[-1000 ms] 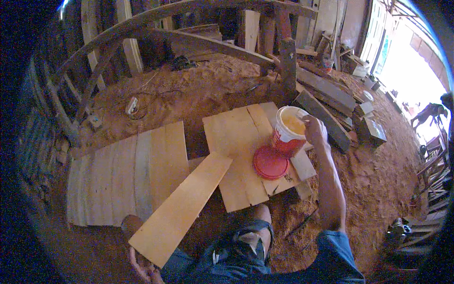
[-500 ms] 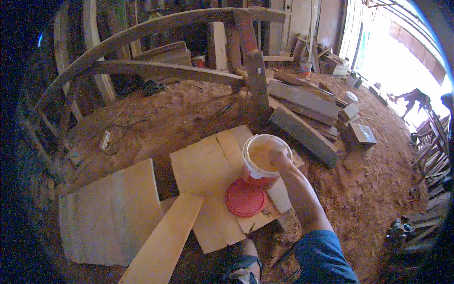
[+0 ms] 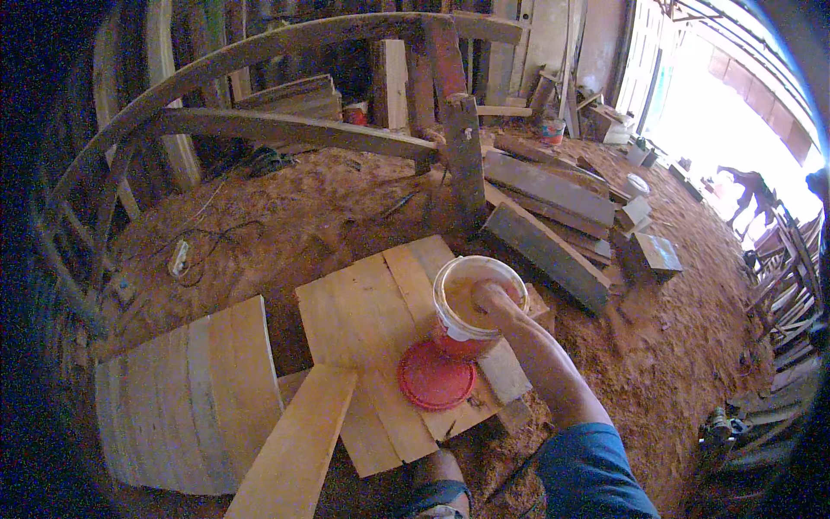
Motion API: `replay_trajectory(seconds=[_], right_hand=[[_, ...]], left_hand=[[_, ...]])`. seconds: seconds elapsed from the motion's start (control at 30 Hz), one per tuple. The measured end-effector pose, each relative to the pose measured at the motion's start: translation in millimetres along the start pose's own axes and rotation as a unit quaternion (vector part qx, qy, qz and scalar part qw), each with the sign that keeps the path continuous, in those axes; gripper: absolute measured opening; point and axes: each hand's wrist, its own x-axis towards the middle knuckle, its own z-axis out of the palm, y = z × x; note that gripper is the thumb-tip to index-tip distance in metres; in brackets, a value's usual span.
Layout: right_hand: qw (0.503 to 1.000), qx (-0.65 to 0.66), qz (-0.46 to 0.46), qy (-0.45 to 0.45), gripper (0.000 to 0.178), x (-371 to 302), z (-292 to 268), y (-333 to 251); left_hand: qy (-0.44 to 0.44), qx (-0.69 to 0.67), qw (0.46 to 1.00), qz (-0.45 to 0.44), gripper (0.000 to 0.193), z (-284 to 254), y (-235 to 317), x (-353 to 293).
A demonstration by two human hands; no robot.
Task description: The person sits on the floor and applies a liquid finish to a long wooden plank using a brush. They repeatedly dip the brush into a bucket and coat the plank, then place it on a workbench.
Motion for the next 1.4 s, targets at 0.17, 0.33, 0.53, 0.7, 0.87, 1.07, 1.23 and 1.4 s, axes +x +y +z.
replay_trajectory(seconds=[0.17,0.33,0.53,0.7,0.87,1.07,1.23,1.4], right_hand=[[1.0,0.006,-0.003,-0.012,0.026,-3.1,-6.1,-1.5],[0.999,0.025,-0.003,-0.026,0.026,-5.3,-35.4,-6.7],[0.993,0.116,0.031,0.008,0.025,-52.1,-66.4,6.2],[0.957,0.26,0.052,0.119,0.03,-90.7,-53.2,26.1],[0.898,0.31,0.03,0.311,0.024,-98.0,-10.6,18.7],[0.855,0.35,0.067,0.377,0.024,-96.4,12.6,-9.1],[0.848,0.357,0.102,0.379,0.024,-97.2,10.5,-28.6],[0.765,0.432,0.032,0.476,0.024,-105.7,8.0,-45.8]], left_hand=[[0.01,0.023,0.999,0.035,0.043,-16.0,-5.2,0.8],[0.087,0.077,0.983,0.142,0.042,-17.1,0.9,-3.3],[0.058,-0.159,0.984,-0.057,0.038,-9.2,3.0,-15.3],[-0.076,-0.165,0.983,0.0,0.035,-33.7,-9.5,17.4],[-0.04,-0.184,0.982,0.002,0.035,-31.2,3.4,40.5],[-0.024,-0.184,0.979,-0.087,0.041,-36.9,-0.7,19.8],[-0.034,-0.149,0.975,-0.159,0.051,-44.6,-0.8,2.9],[0.015,-0.192,0.957,-0.218,0.051,-39.7,4.7,-19.3]])
